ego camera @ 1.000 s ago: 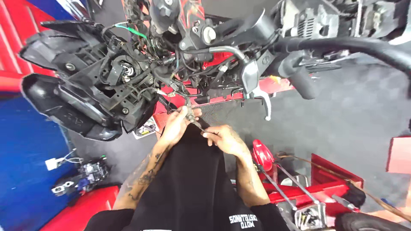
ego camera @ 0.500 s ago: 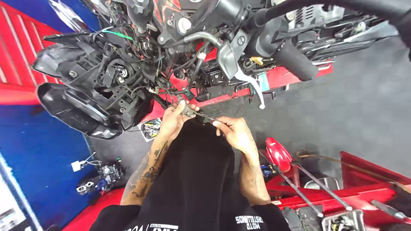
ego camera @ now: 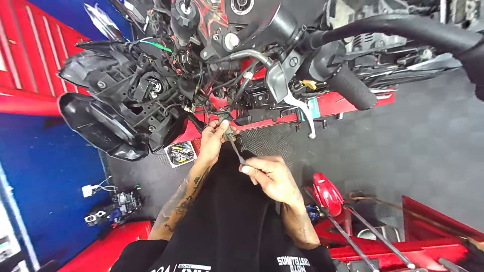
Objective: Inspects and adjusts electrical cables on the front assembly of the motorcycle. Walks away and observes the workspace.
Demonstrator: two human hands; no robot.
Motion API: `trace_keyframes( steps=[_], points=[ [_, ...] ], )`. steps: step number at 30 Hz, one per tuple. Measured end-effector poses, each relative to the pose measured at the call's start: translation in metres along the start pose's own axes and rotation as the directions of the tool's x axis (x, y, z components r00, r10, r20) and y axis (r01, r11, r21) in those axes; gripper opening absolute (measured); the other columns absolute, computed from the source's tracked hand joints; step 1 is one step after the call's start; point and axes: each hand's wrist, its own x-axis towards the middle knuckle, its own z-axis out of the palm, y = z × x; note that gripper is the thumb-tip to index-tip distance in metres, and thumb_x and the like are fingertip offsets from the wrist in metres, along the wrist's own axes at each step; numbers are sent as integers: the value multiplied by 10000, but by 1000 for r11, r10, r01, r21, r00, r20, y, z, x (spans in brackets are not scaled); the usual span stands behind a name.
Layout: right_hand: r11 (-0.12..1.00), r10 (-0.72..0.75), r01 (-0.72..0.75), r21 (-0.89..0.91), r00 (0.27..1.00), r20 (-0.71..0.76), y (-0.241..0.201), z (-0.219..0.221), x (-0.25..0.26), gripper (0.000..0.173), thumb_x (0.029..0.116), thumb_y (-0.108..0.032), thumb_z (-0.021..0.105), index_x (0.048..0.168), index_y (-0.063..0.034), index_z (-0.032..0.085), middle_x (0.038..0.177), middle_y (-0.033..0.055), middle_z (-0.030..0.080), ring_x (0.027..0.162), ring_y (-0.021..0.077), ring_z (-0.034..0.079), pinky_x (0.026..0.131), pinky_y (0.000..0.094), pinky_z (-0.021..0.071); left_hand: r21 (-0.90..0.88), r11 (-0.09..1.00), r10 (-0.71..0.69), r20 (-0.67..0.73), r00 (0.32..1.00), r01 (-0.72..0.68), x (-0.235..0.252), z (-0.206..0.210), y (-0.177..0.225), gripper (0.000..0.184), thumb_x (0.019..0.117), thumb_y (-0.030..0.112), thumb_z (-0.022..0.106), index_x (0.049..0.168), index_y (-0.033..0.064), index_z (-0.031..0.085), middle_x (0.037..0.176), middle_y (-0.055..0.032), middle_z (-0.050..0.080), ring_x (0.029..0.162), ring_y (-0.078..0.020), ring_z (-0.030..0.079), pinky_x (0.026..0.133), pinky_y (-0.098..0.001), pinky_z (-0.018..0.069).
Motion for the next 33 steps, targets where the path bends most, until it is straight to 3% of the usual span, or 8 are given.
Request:
trace_keyframes(
  steps=[5,12,16,20,22,25,27,33],
  points=[
    [992,-65,77,-102,991,113,-20,7,-17,301,1059,-237,552,901,-66,742,726,22,670,690,122,631,662,319,530,-23,996,-89,-84,992,88,16,-8,-2,316,1112,220,454,1301,-13,554,1082,-171,744,913,-270,755,780,-382,634],
    [994,104,-99,52,989,-103,7,-59,-68,260,1054,-228,555,926,-85,730,751,-41,668,636,27,590,609,223,532,-53,995,-87,4,996,87,15,-8,1,291,1084,185,517,1255,-34,602,1080,-148,716,946,-247,720,860,-412,615],
    [992,-19,18,-122,1000,-5,-13,-22,-57,288,1056,-249,565,910,-70,738,775,18,695,744,111,650,712,311,558,-13,996,-89,-68,994,88,22,10,-10,296,1073,222,557,1248,-8,619,1071,-135,733,906,-225,731,793,-368,620],
    [977,-130,129,-172,992,10,-17,4,-31,255,1025,-299,621,904,-127,764,1210,125,657,1242,259,554,1060,426,468,11,996,-82,-88,993,83,28,5,-11,305,1056,237,591,1238,0,653,1024,-110,729,849,-181,705,755,-326,598],
    [982,-182,183,54,983,-32,-7,5,-18,334,1045,-348,564,863,-114,719,1428,175,582,1443,355,422,1202,529,352,-48,989,-144,-33,989,142,25,-1,-8,304,1073,249,548,1241,17,649,1027,-95,717,870,-176,696,784,-328,593],
    [765,-114,242,597,963,-244,24,9,-1,366,1049,-369,497,840,-131,681,1022,119,759,1154,335,677,1160,579,407,-107,974,-196,34,980,199,21,-7,0,320,1085,268,515,1250,26,645,1026,-83,713,869,-167,693,799,-327,592],
    [590,-12,247,769,955,-298,34,15,5,352,1046,-305,453,769,-156,611,717,35,662,798,241,696,1003,528,518,-104,978,-179,26,984,181,20,-6,3,307,1085,249,516,1250,22,643,1045,-92,721,876,-167,701,799,-321,592],
    [294,148,79,953,981,-127,34,54,18,323,1033,-256,490,722,-183,539,583,-66,472,575,107,518,726,349,511,-124,980,-153,32,988,156,20,1,0,298,1087,222,515,1286,31,629,1096,-106,724,886,-175,708,790,-308,592]
  ],
)
